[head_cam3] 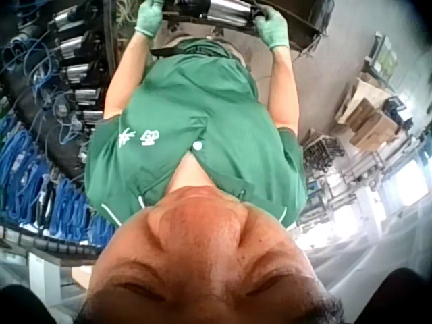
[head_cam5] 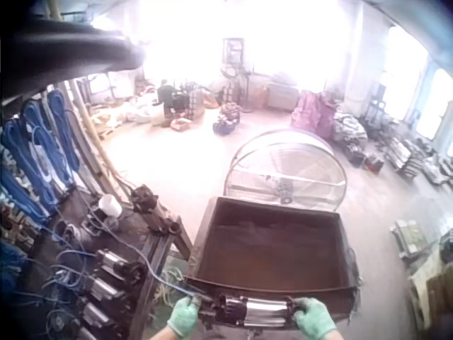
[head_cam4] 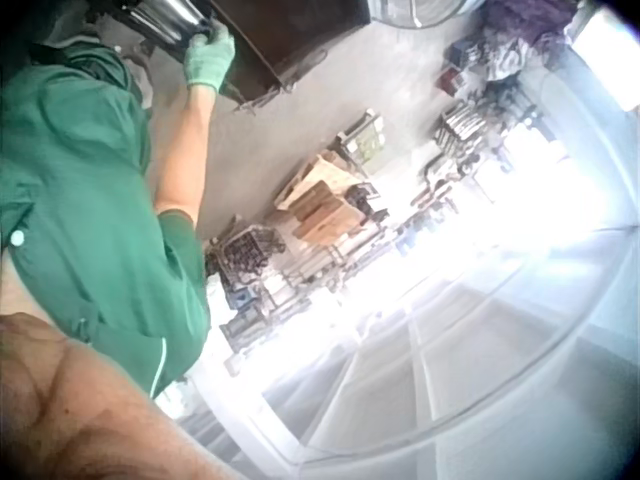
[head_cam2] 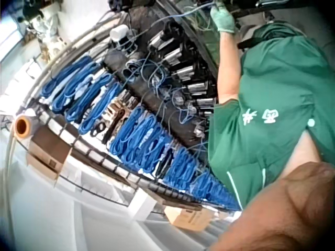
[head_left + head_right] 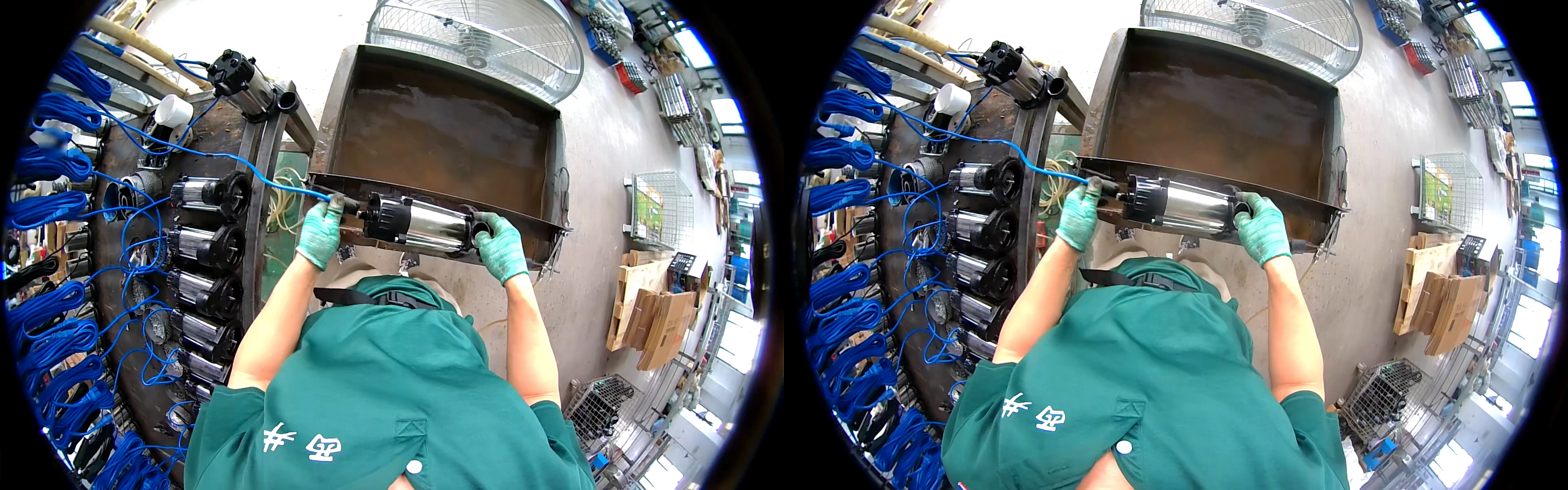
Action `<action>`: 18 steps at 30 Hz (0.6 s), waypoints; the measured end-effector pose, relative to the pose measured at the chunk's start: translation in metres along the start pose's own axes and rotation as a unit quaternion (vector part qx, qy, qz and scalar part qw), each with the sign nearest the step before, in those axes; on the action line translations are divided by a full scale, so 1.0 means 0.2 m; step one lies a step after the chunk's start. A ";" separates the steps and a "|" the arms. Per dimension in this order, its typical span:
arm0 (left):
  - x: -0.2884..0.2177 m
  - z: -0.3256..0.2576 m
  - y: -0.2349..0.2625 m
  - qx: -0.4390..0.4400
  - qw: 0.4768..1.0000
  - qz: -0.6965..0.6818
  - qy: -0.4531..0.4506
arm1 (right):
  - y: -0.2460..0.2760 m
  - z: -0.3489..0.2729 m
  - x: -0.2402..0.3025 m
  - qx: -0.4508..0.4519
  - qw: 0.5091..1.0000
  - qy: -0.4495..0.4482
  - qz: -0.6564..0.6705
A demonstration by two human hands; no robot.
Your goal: The person repeatedly picks up cylindrical submersible pumps from a rack, lowers them into a rectangular water tank, and lifts them out. They handle the pumps and their attached blue cables, occasionally adjusting the cable position before returning the pumps to the rack.
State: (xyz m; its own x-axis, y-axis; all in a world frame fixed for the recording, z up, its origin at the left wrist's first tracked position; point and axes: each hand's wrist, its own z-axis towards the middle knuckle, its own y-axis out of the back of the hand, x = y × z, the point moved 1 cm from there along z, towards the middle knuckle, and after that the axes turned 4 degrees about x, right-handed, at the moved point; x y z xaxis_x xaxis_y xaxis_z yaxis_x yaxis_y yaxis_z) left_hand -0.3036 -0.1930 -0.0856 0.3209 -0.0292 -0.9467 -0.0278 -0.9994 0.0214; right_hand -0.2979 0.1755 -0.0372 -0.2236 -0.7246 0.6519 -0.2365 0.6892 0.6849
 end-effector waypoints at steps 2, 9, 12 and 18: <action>0.26 0.05 -0.03 -0.023 0.999 0.028 0.002 | 0.03 -0.01 0.08 -0.003 0.997 0.005 -0.076; 0.41 0.13 -0.10 -0.092 0.987 0.008 0.128 | -0.05 0.03 0.10 0.013 0.988 -0.024 -0.149; 0.51 0.19 -0.03 -0.084 0.950 0.286 0.098 | -0.07 0.05 0.19 0.015 0.984 -0.047 -0.171; 0.41 0.13 -0.01 0.030 0.931 0.350 0.104 | -0.09 -0.01 0.09 -0.031 0.995 -0.011 -0.098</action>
State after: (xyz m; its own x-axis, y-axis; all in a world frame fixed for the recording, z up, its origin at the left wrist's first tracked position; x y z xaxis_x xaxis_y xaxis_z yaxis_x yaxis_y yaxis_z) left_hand -0.3010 -0.1931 -0.1711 0.3812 -0.6816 -0.6245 -0.3499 -0.7317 0.5850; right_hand -0.2946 0.1496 -0.0376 -0.1996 -0.8440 0.4979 -0.2186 0.5336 0.8170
